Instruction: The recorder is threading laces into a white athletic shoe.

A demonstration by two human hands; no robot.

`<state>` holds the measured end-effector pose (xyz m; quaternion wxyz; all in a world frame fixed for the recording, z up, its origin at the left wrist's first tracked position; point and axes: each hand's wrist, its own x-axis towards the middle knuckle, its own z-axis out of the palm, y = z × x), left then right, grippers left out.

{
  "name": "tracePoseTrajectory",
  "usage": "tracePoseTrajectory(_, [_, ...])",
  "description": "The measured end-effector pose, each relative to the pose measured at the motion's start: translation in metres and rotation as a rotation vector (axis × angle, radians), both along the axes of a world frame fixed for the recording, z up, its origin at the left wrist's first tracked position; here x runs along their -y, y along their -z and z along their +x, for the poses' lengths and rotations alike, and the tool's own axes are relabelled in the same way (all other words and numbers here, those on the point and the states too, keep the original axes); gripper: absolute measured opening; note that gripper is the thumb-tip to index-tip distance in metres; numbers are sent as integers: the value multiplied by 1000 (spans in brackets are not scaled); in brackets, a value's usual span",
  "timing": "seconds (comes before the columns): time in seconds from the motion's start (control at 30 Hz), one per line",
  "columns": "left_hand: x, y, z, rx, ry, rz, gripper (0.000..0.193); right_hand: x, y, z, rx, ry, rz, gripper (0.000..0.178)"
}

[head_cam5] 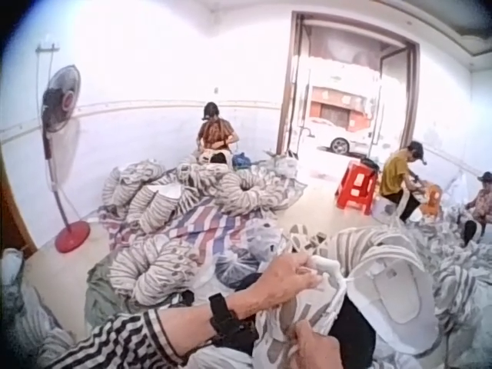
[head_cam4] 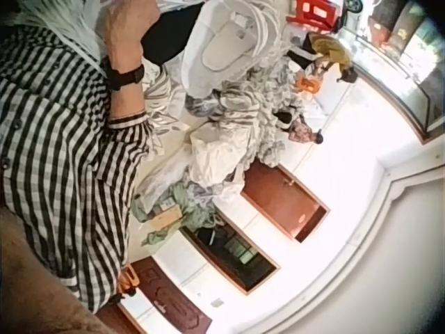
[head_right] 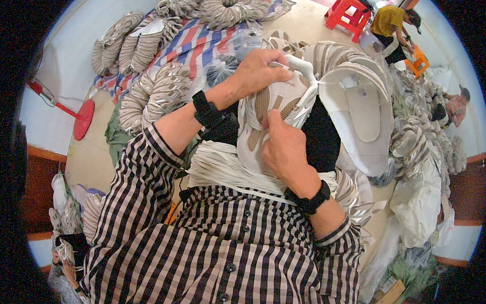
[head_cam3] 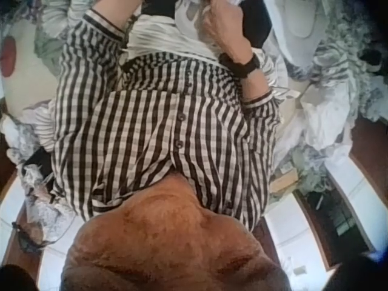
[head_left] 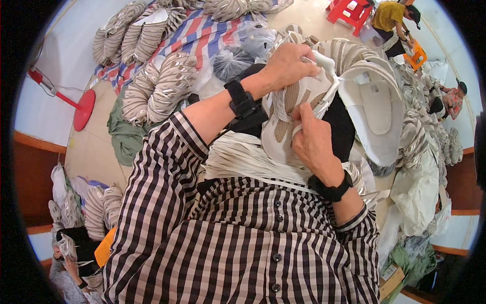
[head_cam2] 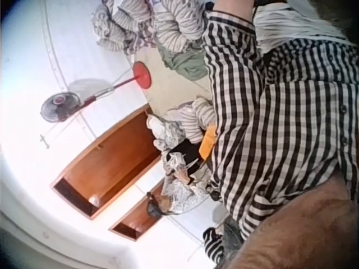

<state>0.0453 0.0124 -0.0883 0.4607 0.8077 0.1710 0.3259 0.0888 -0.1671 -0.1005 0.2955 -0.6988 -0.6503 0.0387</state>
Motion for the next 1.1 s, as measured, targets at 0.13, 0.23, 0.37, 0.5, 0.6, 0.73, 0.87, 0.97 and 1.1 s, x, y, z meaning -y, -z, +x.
tracePoseTrajectory(0.13, [-2, -4, -2, -38, -27, 62, 33, -9, 0, -8, 104, 53, -17, 26])
tracePoseTrajectory(0.23, [8, -11, -14, -7, -24, 114, 31, -1, -4, -2, 44, 63, -17, 23])
tracePoseTrajectory(0.37, [26, -13, -53, 264, -181, 293, 23, 24, -4, 10, -183, 155, 32, 16])
tracePoseTrajectory(0.5, [50, -2, -94, -5, -12, 377, 18, 45, -10, 17, -106, 75, 28, 12])
tracePoseTrajectory(0.6, [63, 11, -95, -17, 50, 419, 17, 48, -9, 16, 2, -12, 1, 10])
tracePoseTrajectory(0.73, [68, 12, -87, -74, 60, 438, 13, 51, -17, 8, -5, 12, 19, 13])
tracePoseTrajectory(0.87, [66, 9, -79, -212, 57, 416, 9, 58, -16, 9, 115, 59, 12, 15])
tracePoseTrajectory(0.97, [64, 3, -74, -275, 97, 392, 9, 63, -15, 11, 99, 58, -80, 17])
tracePoseTrajectory(1.1, [64, 7, -74, -269, 129, 564, 12, 61, -12, 12, 55, 20, -66, 21])
